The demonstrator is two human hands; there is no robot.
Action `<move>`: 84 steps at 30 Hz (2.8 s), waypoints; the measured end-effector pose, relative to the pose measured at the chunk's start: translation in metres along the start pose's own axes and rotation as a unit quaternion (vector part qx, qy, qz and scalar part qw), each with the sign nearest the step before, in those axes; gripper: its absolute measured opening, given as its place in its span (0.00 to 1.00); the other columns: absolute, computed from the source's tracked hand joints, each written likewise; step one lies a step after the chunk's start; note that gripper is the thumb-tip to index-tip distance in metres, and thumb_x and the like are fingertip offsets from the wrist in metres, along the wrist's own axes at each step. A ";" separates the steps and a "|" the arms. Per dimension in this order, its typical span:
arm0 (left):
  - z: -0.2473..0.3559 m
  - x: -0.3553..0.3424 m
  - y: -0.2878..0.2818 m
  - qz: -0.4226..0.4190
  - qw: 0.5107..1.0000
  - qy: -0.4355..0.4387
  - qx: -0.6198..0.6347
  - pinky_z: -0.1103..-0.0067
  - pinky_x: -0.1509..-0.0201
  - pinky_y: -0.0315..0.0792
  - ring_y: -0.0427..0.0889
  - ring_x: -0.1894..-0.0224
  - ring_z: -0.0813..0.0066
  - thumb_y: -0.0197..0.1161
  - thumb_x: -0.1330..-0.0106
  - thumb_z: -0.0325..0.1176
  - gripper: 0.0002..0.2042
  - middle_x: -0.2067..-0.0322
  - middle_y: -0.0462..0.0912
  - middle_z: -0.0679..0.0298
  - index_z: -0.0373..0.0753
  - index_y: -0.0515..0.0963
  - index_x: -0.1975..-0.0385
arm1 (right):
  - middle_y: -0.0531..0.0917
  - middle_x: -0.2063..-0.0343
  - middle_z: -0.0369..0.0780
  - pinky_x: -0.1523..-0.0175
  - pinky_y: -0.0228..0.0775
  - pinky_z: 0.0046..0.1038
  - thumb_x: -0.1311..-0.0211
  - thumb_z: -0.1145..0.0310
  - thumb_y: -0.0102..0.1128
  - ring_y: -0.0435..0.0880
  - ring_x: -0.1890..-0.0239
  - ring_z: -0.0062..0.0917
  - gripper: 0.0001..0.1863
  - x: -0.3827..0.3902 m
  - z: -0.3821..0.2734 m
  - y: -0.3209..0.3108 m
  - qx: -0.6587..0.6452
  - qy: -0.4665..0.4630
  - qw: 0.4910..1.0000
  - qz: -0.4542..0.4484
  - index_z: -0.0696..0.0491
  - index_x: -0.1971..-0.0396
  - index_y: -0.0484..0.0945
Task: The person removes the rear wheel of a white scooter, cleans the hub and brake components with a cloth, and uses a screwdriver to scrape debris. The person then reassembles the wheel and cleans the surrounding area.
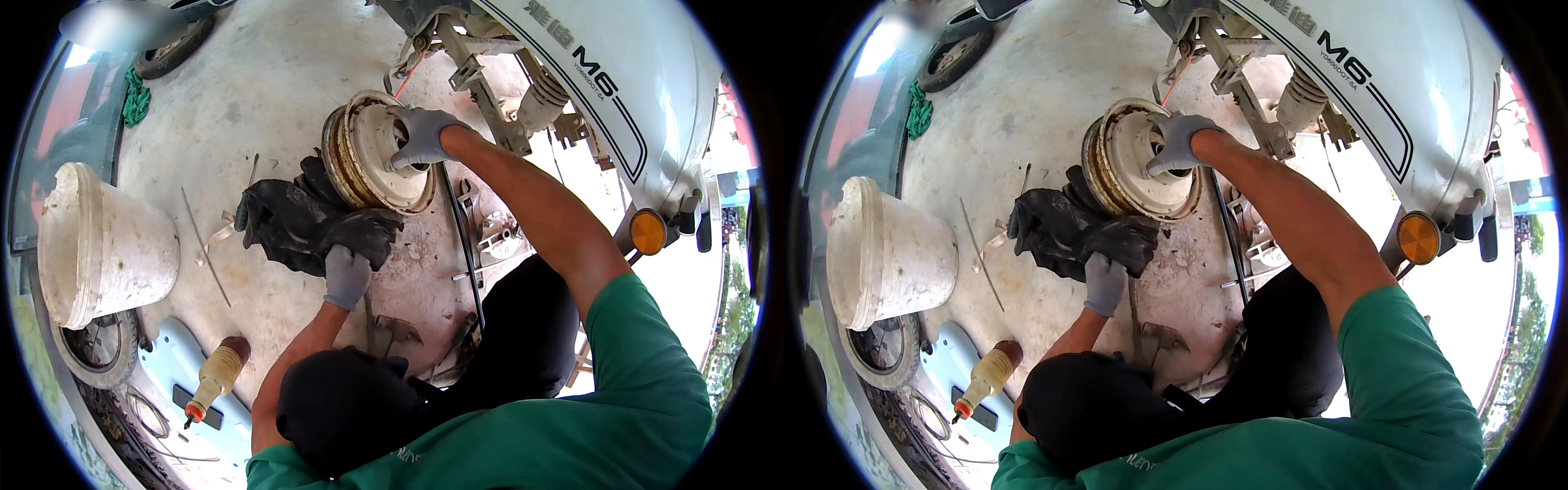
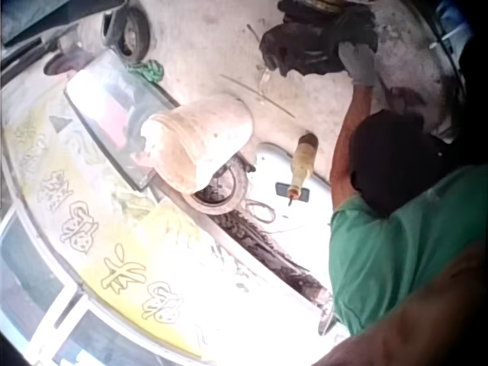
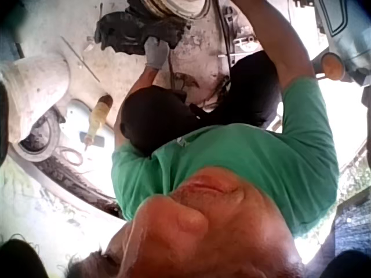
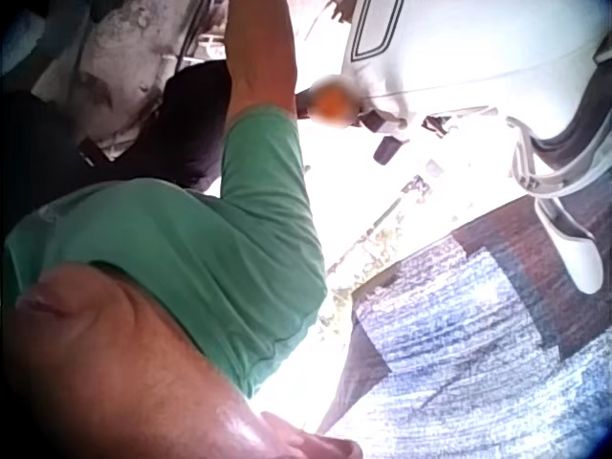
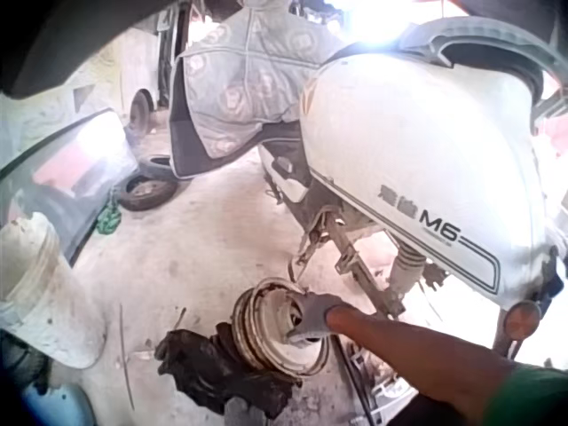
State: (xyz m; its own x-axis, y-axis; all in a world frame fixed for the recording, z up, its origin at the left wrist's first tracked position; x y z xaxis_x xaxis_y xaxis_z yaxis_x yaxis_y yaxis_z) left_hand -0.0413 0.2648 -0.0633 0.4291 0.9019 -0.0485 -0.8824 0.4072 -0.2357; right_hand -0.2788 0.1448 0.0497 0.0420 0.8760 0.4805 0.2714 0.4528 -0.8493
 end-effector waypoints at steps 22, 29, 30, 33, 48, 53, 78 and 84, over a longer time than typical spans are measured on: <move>-0.011 -0.208 -0.080 -0.002 0.972 -0.073 0.223 0.83 0.68 0.70 0.77 0.71 0.83 0.54 0.29 0.32 0.10 0.72 0.82 0.69 0.35 0.83 0.62 | 0.82 0.50 0.53 0.41 0.73 0.36 0.53 0.28 0.63 0.82 0.45 0.43 0.61 0.007 -0.003 0.012 0.033 0.084 0.995 0.044 0.62 0.31 0.59; 0.041 -0.206 -0.068 -0.003 0.991 0.124 0.053 0.72 0.52 0.74 0.81 0.60 0.68 0.52 0.28 0.29 0.11 0.63 0.85 0.63 0.31 0.80 0.58 | 0.82 0.49 0.54 0.41 0.74 0.36 0.52 0.30 0.63 0.83 0.47 0.44 0.58 0.007 -0.006 0.011 0.018 0.096 0.995 0.032 0.62 0.33 0.62; 0.041 -0.201 -0.067 0.019 0.989 0.148 -0.018 0.69 0.53 0.74 0.81 0.60 0.61 0.52 0.31 0.29 0.10 0.64 0.85 0.60 0.32 0.80 0.59 | 0.82 0.49 0.54 0.41 0.74 0.36 0.52 0.30 0.64 0.83 0.46 0.44 0.58 0.006 -0.007 0.008 0.008 0.099 0.995 0.021 0.63 0.33 0.62; 0.077 -0.167 -0.056 0.042 0.972 0.204 -0.111 0.58 0.56 0.72 0.81 0.62 0.46 0.54 0.40 0.27 0.09 0.66 0.85 0.52 0.35 0.80 0.64 | 0.83 0.49 0.54 0.42 0.74 0.36 0.52 0.32 0.66 0.84 0.47 0.44 0.57 0.005 0.002 0.011 -0.006 0.112 0.994 0.007 0.63 0.34 0.63; 0.065 -0.030 -0.015 0.067 0.943 0.227 -0.234 0.55 0.41 0.68 0.78 0.49 0.42 0.57 0.39 0.28 0.16 0.52 0.82 0.46 0.33 0.81 0.52 | 0.82 0.48 0.55 0.40 0.73 0.37 0.53 0.32 0.64 0.83 0.46 0.46 0.57 0.003 0.006 0.010 -0.015 0.099 0.995 0.010 0.63 0.34 0.64; 0.012 0.009 0.010 -0.025 0.981 0.142 -0.131 0.57 0.57 0.74 0.82 0.63 0.47 0.58 0.41 0.26 0.11 0.62 0.85 0.49 0.36 0.84 0.60 | 0.81 0.46 0.55 0.40 0.72 0.37 0.54 0.31 0.64 0.82 0.45 0.45 0.56 0.004 0.005 0.010 -0.021 0.098 0.995 0.019 0.62 0.34 0.65; 0.060 -0.196 -0.058 -0.016 0.996 0.085 0.007 0.66 0.50 0.72 0.79 0.54 0.49 0.54 0.33 0.31 0.10 0.61 0.81 0.48 0.31 0.78 0.62 | 0.73 0.38 0.54 0.34 0.68 0.36 0.56 0.40 0.74 0.76 0.38 0.45 0.60 0.015 -0.002 0.009 -0.037 0.057 0.998 0.019 0.54 0.27 0.56; 0.068 -0.102 -0.052 0.096 0.971 0.180 -0.122 0.60 0.41 0.69 0.77 0.50 0.44 0.59 0.45 0.26 0.13 0.56 0.81 0.46 0.33 0.81 0.60 | 0.77 0.42 0.55 0.38 0.72 0.37 0.56 0.39 0.72 0.80 0.43 0.46 0.57 0.012 -0.003 0.009 -0.025 0.045 0.998 0.045 0.55 0.30 0.60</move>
State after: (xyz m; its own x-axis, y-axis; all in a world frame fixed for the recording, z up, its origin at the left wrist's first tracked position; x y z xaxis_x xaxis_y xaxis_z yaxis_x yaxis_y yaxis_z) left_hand -0.0520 0.1617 0.0195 0.3393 0.8311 -0.4406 -0.8998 0.1502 -0.4096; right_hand -0.2732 0.1590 0.0490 0.1545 0.8931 0.4226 0.3104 0.3622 -0.8789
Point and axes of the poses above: each hand's wrist, its own x-axis away from the middle knuckle, its own y-axis out of the palm, z = x × y, the point moved 8 cm from there along -x, towards the middle knuckle
